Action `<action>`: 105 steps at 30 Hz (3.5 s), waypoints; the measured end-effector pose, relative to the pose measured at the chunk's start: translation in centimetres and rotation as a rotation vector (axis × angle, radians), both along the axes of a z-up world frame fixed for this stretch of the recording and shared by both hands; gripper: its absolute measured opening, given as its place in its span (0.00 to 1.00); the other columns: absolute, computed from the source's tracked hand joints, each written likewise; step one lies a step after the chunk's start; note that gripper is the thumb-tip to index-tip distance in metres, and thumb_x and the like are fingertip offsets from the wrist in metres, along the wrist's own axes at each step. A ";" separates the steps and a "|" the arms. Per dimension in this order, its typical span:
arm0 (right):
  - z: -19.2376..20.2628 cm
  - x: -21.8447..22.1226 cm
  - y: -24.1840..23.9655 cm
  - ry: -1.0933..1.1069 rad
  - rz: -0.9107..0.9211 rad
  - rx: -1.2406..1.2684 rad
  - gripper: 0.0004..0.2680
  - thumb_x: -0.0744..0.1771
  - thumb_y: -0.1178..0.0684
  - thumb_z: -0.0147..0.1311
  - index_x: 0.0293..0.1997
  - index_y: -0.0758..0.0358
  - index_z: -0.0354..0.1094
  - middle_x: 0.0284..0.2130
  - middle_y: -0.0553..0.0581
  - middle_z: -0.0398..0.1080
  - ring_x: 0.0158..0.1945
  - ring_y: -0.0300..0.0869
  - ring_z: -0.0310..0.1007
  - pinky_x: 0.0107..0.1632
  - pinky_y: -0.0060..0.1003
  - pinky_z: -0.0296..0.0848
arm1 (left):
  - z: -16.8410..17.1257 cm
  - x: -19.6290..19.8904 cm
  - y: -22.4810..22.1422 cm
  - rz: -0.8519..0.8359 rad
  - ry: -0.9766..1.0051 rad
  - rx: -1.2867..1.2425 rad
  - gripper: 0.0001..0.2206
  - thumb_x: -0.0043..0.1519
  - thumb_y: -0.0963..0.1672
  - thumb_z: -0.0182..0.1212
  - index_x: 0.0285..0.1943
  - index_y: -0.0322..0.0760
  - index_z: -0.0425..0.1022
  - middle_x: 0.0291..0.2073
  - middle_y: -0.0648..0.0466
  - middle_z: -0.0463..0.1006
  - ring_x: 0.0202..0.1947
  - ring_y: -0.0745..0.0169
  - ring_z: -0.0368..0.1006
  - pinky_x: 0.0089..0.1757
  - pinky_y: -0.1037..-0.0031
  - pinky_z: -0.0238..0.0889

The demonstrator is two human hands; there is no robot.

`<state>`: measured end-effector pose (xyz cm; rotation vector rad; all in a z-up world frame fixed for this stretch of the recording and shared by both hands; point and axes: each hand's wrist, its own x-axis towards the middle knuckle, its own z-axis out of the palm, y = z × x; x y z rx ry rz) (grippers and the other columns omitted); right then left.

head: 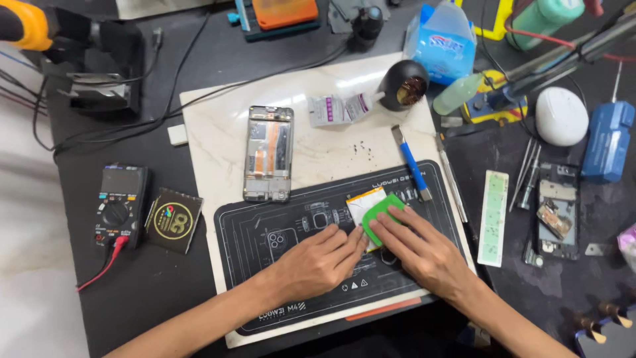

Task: The person disassembles and cleans internal mobile phone components by hand and with a cloth. The person removes a battery from a phone chassis, wipes the back of the battery, and uses a green cloth to clean the interior of the phone frame.

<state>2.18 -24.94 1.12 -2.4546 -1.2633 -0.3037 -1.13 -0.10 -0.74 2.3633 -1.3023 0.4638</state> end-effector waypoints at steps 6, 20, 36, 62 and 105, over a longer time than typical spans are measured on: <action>-0.9 -0.7 0.7 -0.007 -0.022 -0.020 0.21 0.59 0.64 0.57 0.60 0.68 0.69 0.55 0.61 0.72 0.61 0.55 0.71 0.65 0.49 0.69 | -0.7 -0.5 0.0 0.020 0.035 -0.008 0.17 0.61 0.41 0.62 0.54 0.18 0.76 0.49 0.42 0.79 0.45 0.54 0.74 0.54 0.62 0.68; -1.6 -0.8 2.5 -0.067 -0.094 -0.039 0.20 0.61 0.60 0.60 0.60 0.67 0.70 0.53 0.60 0.73 0.57 0.55 0.71 0.51 0.48 0.73 | -1.0 -0.5 0.0 0.005 0.066 -0.040 0.12 0.62 0.40 0.64 0.49 0.20 0.78 0.42 0.46 0.79 0.44 0.56 0.73 0.54 0.64 0.68; -0.7 -0.7 1.9 -0.036 0.001 -0.070 0.21 0.60 0.59 0.59 0.61 0.68 0.68 0.54 0.62 0.72 0.58 0.55 0.71 0.60 0.52 0.71 | -1.1 -0.8 0.2 0.016 -0.019 0.026 0.14 0.61 0.41 0.63 0.51 0.20 0.77 0.43 0.45 0.80 0.44 0.57 0.73 0.53 0.63 0.68; -0.7 -0.3 -0.5 0.065 -0.013 -0.009 0.23 0.57 0.66 0.59 0.59 0.66 0.70 0.54 0.59 0.73 0.61 0.54 0.70 0.63 0.47 0.70 | -0.5 -0.6 0.0 0.023 0.083 -0.036 0.19 0.58 0.41 0.67 0.56 0.18 0.76 0.53 0.38 0.79 0.44 0.55 0.73 0.51 0.63 0.69; -0.7 4.5 -1.9 0.057 0.313 -0.122 0.15 0.62 0.58 0.57 0.53 0.63 0.72 0.57 0.56 0.70 0.67 0.49 0.64 0.59 0.40 0.71 | -1.3 -0.7 -0.1 0.042 0.103 -0.068 0.20 0.58 0.42 0.67 0.55 0.20 0.77 0.52 0.37 0.79 0.46 0.49 0.75 0.53 0.59 0.69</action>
